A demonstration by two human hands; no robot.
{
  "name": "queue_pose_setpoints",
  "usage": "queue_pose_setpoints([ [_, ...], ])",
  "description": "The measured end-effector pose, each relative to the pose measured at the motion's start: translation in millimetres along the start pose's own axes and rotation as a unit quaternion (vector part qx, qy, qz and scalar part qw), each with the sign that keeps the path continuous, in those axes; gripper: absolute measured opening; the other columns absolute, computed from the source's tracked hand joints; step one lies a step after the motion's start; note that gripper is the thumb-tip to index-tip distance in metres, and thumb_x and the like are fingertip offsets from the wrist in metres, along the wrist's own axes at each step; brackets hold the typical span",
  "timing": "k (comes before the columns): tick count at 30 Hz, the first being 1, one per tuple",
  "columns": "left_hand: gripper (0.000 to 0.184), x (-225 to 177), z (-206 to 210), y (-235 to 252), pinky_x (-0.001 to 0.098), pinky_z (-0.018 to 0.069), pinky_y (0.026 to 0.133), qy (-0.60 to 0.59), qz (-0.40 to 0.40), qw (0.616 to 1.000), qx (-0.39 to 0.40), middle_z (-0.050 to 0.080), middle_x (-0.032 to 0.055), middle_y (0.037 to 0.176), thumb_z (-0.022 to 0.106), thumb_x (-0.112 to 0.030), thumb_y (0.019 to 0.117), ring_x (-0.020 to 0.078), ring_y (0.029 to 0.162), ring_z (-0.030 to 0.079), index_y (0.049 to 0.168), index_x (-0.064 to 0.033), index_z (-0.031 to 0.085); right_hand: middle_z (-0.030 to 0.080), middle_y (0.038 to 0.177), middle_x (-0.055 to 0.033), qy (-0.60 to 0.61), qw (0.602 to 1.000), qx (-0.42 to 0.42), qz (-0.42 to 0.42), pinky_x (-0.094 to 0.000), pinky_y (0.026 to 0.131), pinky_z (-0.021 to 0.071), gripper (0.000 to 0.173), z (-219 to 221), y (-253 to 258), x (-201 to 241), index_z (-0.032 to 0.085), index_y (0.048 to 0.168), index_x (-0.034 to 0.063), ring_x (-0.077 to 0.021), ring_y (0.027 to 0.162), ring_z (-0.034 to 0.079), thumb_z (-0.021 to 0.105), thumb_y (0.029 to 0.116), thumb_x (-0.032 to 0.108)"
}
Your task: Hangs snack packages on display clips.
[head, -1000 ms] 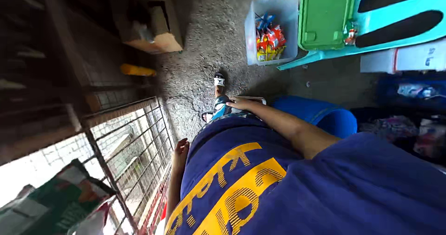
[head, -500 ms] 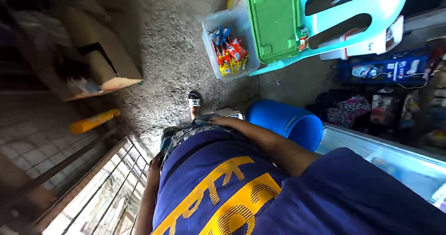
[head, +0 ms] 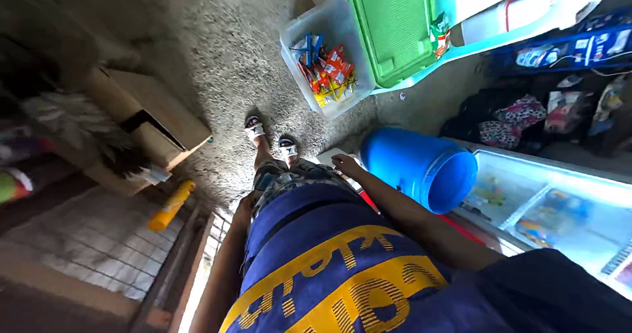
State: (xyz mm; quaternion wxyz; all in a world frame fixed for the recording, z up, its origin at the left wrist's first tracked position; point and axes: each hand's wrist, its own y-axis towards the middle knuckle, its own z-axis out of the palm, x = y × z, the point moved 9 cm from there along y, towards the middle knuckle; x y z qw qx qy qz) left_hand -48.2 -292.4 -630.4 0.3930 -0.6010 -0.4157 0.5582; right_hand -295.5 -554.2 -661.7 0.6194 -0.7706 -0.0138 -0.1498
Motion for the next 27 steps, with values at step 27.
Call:
queue_pose_setpoints([
  [27,0.037,-85.3,-59.1,52.5,0.0457,0.0422,0.111,0.027,-0.207,0.977,-0.044,0.06,0.0313,0.135,0.051,-0.006,0.1059,0.0377,0.126,0.059,0.139,0.0112,0.054,0.061,0.136,-0.0265,0.17,0.937,-0.231,0.199,-0.0581,0.107,0.0436,0.039,-235.5,297.8,2.7,0.063,0.129,-0.0048,-0.0411,0.129,0.057,0.038,0.1104,0.018],
])
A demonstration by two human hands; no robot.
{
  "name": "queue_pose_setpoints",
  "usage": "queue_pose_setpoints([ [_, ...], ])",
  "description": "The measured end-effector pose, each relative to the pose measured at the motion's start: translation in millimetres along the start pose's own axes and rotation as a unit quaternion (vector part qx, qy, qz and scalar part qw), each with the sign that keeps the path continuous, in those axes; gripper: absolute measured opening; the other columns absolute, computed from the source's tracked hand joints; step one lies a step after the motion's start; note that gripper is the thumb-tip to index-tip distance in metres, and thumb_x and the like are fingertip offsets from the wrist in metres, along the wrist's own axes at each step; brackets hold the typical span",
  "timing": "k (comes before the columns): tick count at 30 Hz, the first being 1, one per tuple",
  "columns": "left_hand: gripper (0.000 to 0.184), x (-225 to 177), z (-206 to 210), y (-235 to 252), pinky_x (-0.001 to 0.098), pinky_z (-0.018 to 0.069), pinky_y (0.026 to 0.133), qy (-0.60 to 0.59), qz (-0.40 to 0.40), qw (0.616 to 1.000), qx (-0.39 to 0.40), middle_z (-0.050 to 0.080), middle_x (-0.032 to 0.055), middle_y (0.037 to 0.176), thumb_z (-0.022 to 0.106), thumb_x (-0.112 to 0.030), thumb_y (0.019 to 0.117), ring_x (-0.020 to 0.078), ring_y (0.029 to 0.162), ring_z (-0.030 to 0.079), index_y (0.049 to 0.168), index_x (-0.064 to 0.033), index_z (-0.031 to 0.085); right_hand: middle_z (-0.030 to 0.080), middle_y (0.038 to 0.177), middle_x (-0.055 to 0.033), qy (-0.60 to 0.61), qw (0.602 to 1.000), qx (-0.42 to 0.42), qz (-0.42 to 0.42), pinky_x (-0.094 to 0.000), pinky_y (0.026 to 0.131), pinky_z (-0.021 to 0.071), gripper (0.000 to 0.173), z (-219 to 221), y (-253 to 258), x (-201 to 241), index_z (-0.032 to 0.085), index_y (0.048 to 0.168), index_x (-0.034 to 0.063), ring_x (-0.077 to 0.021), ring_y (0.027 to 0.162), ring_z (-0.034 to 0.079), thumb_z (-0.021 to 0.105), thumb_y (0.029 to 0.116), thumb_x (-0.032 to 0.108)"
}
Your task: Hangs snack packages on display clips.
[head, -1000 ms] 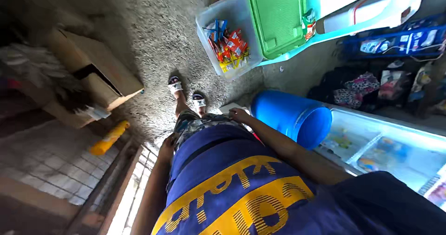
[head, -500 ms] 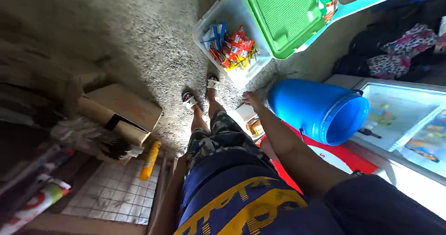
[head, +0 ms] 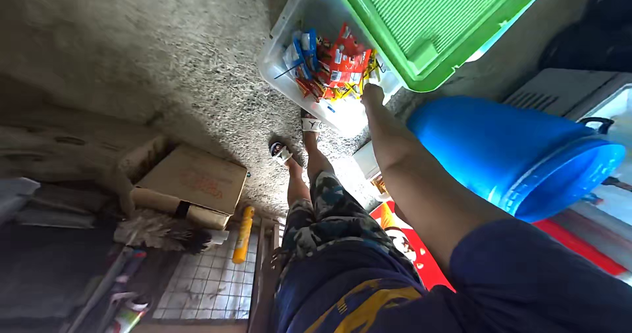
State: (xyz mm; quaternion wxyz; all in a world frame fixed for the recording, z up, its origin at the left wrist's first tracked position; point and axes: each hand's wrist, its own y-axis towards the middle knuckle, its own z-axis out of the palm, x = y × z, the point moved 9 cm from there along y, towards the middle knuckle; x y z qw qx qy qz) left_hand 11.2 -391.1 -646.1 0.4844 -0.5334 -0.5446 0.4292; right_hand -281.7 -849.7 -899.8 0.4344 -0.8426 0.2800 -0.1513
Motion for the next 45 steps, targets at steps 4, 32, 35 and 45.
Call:
queue_pose_setpoints([
  [4,0.036,15.5,-0.4,18.4,0.0489,0.0462,0.108,0.037,0.046,0.998,0.003,0.061,0.0304,0.133,0.051,-0.009,0.106,0.04,0.122,0.062,0.138,0.0075,0.057,0.067,0.126,-0.0205,0.165,0.985,-0.002,0.052,-0.0495,0.097,0.0522,0.03,11.4,21.1,-13.0,0.067,0.124,-0.0022,-0.0317,0.112,0.067,0.055,0.1051,0.017],
  [32,0.039,-157.4,-98.4,28.5,0.0542,0.0437,0.11,0.292,0.173,0.939,0.05,0.059,0.0297,0.137,0.048,-0.017,0.1092,0.0415,0.127,0.059,0.141,0.0047,0.054,0.062,0.125,-0.0172,0.386,0.875,0.287,-0.058,-0.0323,0.09,0.0515,0.033,71.1,-276.8,-61.2,0.055,0.136,-0.0043,-0.0162,0.101,0.062,0.051,0.1062,0.01],
  [35,0.04,-191.9,-114.1,10.4,0.0547,0.0478,0.104,0.319,0.213,0.923,0.045,0.061,0.0284,0.134,0.047,-0.019,0.1092,0.0398,0.12,0.062,0.142,0.0037,0.054,0.062,0.126,-0.0176,0.416,0.868,0.26,-0.074,-0.0342,0.091,0.052,0.033,66.4,-315.2,-50.3,0.056,0.136,-0.0036,-0.0176,0.103,0.062,0.052,0.1062,0.011],
  [45,0.041,-262.4,-89.1,-41.8,0.0442,0.0515,0.103,0.43,0.34,0.829,0.111,0.06,0.0239,0.136,0.042,-0.021,0.1108,0.0301,0.12,0.064,0.141,0.0035,0.054,0.066,0.116,-0.0252,0.456,0.849,0.159,-0.217,-0.0426,0.09,0.0536,0.031,69.2,-404.3,-19.5,0.059,0.13,-0.0094,-0.0265,0.097,0.066,0.054,0.1048,0.008],
])
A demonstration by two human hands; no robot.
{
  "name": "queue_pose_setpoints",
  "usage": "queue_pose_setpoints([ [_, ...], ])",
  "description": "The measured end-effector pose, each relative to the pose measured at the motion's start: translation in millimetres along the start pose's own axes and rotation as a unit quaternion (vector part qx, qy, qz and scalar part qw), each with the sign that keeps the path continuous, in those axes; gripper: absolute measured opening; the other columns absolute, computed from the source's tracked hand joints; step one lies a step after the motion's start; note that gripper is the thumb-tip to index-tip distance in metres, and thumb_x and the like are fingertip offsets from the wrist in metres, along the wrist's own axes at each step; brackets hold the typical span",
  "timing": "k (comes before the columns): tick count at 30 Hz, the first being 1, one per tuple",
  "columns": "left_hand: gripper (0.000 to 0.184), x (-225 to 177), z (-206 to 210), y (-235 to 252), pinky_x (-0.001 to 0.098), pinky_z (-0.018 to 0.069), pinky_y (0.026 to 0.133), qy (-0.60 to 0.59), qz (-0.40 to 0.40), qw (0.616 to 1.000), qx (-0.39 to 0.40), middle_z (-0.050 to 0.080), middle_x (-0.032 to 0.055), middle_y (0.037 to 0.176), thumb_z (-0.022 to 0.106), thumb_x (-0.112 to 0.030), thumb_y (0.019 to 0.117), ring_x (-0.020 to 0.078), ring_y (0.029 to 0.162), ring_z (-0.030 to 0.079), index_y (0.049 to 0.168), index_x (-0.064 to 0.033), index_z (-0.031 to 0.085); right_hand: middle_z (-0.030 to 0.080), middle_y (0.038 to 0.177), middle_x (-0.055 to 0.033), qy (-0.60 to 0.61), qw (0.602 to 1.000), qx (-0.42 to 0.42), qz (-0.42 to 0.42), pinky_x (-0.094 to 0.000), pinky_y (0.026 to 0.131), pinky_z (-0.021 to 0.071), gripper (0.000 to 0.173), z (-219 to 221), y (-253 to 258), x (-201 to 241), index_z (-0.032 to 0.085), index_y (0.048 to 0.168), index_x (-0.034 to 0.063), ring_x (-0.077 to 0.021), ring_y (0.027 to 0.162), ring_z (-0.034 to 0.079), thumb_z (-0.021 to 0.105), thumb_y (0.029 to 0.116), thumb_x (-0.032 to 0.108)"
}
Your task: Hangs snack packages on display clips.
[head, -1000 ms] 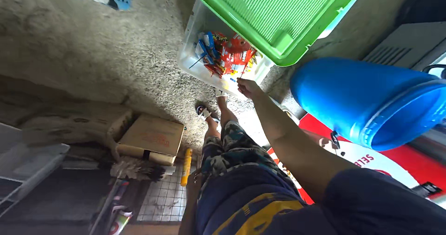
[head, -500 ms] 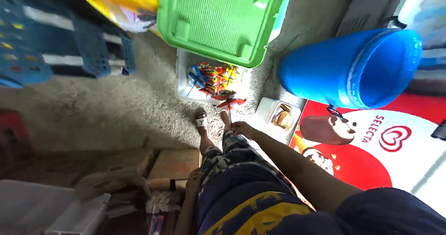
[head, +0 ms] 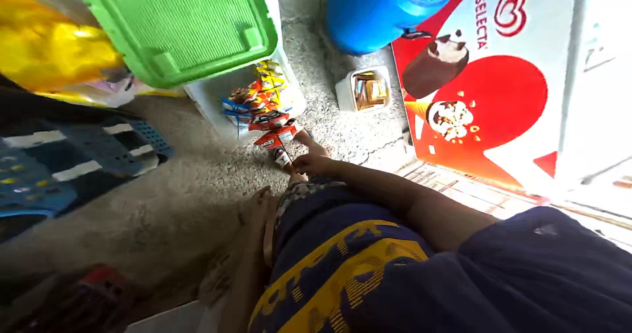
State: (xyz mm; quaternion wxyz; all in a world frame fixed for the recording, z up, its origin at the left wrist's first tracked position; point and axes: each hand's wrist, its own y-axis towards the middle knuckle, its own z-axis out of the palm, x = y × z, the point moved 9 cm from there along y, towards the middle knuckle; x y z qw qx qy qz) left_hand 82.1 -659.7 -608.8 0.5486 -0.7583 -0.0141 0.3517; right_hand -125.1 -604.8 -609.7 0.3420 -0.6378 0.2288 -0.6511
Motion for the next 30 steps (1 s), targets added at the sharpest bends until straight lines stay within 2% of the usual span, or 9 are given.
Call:
queue_pose_setpoints([
  [3,0.038,-44.5,17.1,3.7,0.0449,0.0505,0.105,0.015,0.01,1.0,0.019,0.064,0.0248,0.132,0.043,-0.018,0.1111,0.0316,0.117,0.066,0.137,0.0061,0.057,0.067,0.114,-0.0235,-0.02,1.0,-0.006,-0.02,-0.0417,0.089,0.0531,0.031,0.5,-18.2,6.2,0.06,0.131,-0.0084,-0.0253,0.095,0.066,0.052,0.1046,0.005],
  [8,0.036,-93.2,61.8,22.1,0.0425,0.0565,0.096,-0.035,0.058,0.998,0.014,0.07,0.0212,0.118,0.051,-0.021,0.1089,0.0255,0.103,0.071,0.131,0.0058,0.062,0.07,0.109,-0.0219,-0.059,0.995,-0.054,-0.067,-0.0455,0.092,0.0532,0.027,-19.3,-50.0,14.7,0.065,0.124,-0.0063,-0.0282,0.096,0.068,0.056,0.104,0.01],
  [12,0.031,-140.5,97.4,22.7,0.0436,0.0576,0.089,0.015,0.131,0.991,-0.007,0.073,0.0185,0.103,0.06,-0.021,0.1048,0.023,0.091,0.071,0.118,0.0054,0.07,0.07,0.105,-0.0187,-0.021,0.992,-0.088,-0.086,-0.0421,0.088,0.0542,0.025,-41.6,-74.6,9.9,0.066,0.122,-0.0066,-0.0227,0.091,0.067,0.057,0.1029,0.008],
  [14,0.031,-156.1,113.9,19.7,0.0437,0.0576,0.094,0.014,0.13,0.991,-0.012,0.074,0.0176,0.109,0.062,-0.021,0.1034,0.0229,0.098,0.072,0.12,0.0032,0.07,0.07,0.106,-0.0178,0.005,0.99,-0.113,-0.083,-0.0425,0.089,0.0551,0.026,-54.2,-85.9,0.5,0.066,0.122,-0.0049,-0.0218,0.092,0.068,0.058,0.1023,0.008],
  [17,0.028,-183.2,145.9,14.9,0.0386,0.0589,0.088,-0.016,0.132,0.991,-0.021,0.073,0.0167,0.108,0.064,-0.015,0.1016,0.019,0.093,0.072,0.121,0.0047,0.068,0.07,0.111,-0.0187,0.043,0.986,-0.139,-0.075,-0.0424,0.09,0.0556,0.028,-81.6,-106.6,-17.0,0.064,0.127,-0.005,-0.0229,0.096,0.069,0.057,0.1026,0.008],
  [22,0.027,-223.9,207.0,20.5,0.0391,0.0597,0.084,0.023,0.176,0.983,-0.036,0.074,0.0156,0.101,0.069,-0.016,0.0987,0.0196,0.087,0.072,0.118,0.0035,0.07,0.071,0.105,-0.0175,0.094,0.976,-0.176,-0.09,-0.0397,0.082,0.0576,0.028,-133.5,-148.8,-48.4,0.065,0.125,-0.0057,-0.0205,0.086,0.069,0.059,0.1024,0.01],
  [26,0.028,-256.9,256.7,33.5,0.0379,0.0594,0.081,0.064,0.196,0.978,0.005,0.073,0.0156,0.098,0.072,-0.018,0.0967,0.0184,0.083,0.071,0.113,0.0047,0.07,0.07,0.108,-0.0177,0.172,0.961,-0.205,-0.066,-0.0386,0.081,0.059,0.028,-168.8,-177.6,-74.8,0.063,0.126,-0.0061,-0.0199,0.087,0.069,0.058,0.1023,0.008],
  [30,0.024,-295.6,303.2,40.2,0.0407,0.0587,0.088,0.148,0.242,0.958,0.049,0.075,0.0157,0.099,0.071,-0.015,0.097,0.0204,0.089,0.073,0.112,0.0041,0.072,0.068,0.107,-0.0156,0.292,0.921,-0.25,-0.067,-0.0343,0.078,0.0594,0.029,-194.7,-195.3,-103.9,0.061,0.126,-0.007,-0.0158,0.085,0.068,0.06,0.1009,0.006],
])
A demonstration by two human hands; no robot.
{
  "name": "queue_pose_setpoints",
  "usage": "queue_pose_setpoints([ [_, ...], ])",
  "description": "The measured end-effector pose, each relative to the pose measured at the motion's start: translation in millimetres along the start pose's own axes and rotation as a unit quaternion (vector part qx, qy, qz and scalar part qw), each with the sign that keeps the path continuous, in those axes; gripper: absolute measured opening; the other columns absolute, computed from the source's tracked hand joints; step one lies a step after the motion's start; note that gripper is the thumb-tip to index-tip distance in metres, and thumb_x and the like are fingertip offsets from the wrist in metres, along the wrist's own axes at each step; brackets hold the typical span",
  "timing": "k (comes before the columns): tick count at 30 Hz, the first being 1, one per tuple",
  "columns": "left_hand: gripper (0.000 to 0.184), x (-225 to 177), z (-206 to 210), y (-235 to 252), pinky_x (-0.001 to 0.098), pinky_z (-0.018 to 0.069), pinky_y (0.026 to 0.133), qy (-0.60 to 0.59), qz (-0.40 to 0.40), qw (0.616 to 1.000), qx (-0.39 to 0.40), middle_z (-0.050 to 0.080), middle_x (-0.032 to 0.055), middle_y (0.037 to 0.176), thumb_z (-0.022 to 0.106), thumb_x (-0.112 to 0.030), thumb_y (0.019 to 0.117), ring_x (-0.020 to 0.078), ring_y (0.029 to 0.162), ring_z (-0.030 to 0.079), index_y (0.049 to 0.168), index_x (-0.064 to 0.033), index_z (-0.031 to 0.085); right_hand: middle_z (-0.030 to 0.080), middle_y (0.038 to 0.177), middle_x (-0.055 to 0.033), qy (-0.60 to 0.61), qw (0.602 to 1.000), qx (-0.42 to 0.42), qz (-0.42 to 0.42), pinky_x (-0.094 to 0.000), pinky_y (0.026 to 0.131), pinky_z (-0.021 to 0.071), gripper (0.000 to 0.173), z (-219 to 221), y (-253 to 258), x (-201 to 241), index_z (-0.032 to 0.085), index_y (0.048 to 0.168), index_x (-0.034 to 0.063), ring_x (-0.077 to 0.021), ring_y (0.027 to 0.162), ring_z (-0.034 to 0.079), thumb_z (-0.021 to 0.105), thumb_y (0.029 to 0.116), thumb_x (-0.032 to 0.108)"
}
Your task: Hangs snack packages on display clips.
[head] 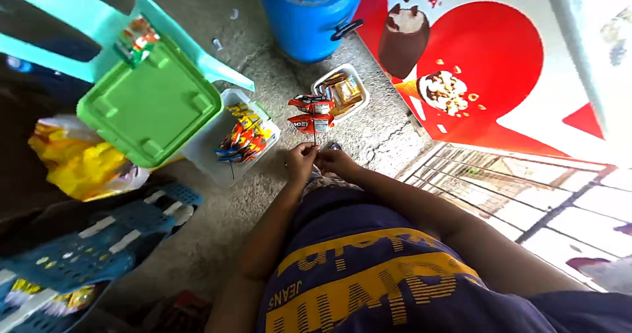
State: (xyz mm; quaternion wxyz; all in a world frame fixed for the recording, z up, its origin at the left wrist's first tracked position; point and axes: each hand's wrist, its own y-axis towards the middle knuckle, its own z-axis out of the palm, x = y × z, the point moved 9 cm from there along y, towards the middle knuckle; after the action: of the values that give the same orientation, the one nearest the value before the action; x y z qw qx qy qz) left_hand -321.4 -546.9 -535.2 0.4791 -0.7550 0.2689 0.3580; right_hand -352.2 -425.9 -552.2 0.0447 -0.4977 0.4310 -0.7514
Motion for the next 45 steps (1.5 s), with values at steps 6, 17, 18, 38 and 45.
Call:
queue_pose_setpoints([
  [6,0.024,-69.5,34.8,40.0,0.0431,0.0575,0.091,0.076,0.079,0.99,0.087,0.074,0.0178,0.102,0.067,-0.015,0.0995,0.0238,0.093,0.072,0.112,0.0045,0.072,0.068,0.112,-0.0148,0.159,0.984,-0.077,0.003,-0.0347,0.084,0.0591,0.029,-47.0,-7.4,24.4,0.059,0.127,-0.0075,-0.0159,0.093,0.068,0.062,0.0999,0.004],
  [17,0.026,-209.8,111.0,85.4,0.0351,0.0607,0.064,0.215,0.297,0.874,0.32,0.068,0.0226,0.103,0.059,-0.014,0.1024,0.0193,0.073,0.07,0.113,0.0082,0.069,0.067,0.125,-0.0214,0.132,0.924,-0.358,0.042,-0.0424,0.096,0.0535,0.035,-169.6,-79.7,-25.1,0.062,0.132,-0.0045,-0.0259,0.106,0.068,0.056,0.1059,0.018],
  [18,0.026,-218.8,124.4,82.9,0.0352,0.0593,0.063,0.226,0.31,0.86,0.335,0.067,0.0226,0.103,0.058,-0.013,0.1028,0.0195,0.072,0.068,0.113,0.0083,0.068,0.066,0.127,-0.0218,0.145,0.91,-0.382,0.064,-0.0432,0.098,0.0523,0.035,-172.4,-93.0,-46.3,0.062,0.133,-0.0043,-0.0269,0.108,0.067,0.055,0.1062,0.018],
  [38,0.022,-436.2,462.1,-155.3,0.0592,0.0537,0.059,0.25,0.709,0.517,0.409,0.066,0.0284,0.095,0.051,-0.006,0.1052,0.0464,0.074,0.068,0.108,0.0085,0.068,0.066,0.129,-0.0217,0.336,0.751,-0.48,0.305,-0.0499,0.105,0.0488,0.035,-109.5,-319.5,-311.5,0.063,0.134,0.0017,-0.033,0.118,0.065,0.052,0.1062,0.021],
  [45,0.022,-502.8,564.9,-226.1,0.0625,0.0522,0.062,0.304,0.754,0.433,0.389,0.064,0.0312,0.104,0.046,0.001,0.1038,0.0504,0.078,0.067,0.113,0.0109,0.064,0.067,0.127,-0.0212,0.371,0.733,-0.51,0.256,-0.0475,0.105,0.0487,0.035,-142.1,-313.8,-302.2,0.062,0.135,0.0012,-0.0311,0.117,0.066,0.051,0.107,0.02],
])
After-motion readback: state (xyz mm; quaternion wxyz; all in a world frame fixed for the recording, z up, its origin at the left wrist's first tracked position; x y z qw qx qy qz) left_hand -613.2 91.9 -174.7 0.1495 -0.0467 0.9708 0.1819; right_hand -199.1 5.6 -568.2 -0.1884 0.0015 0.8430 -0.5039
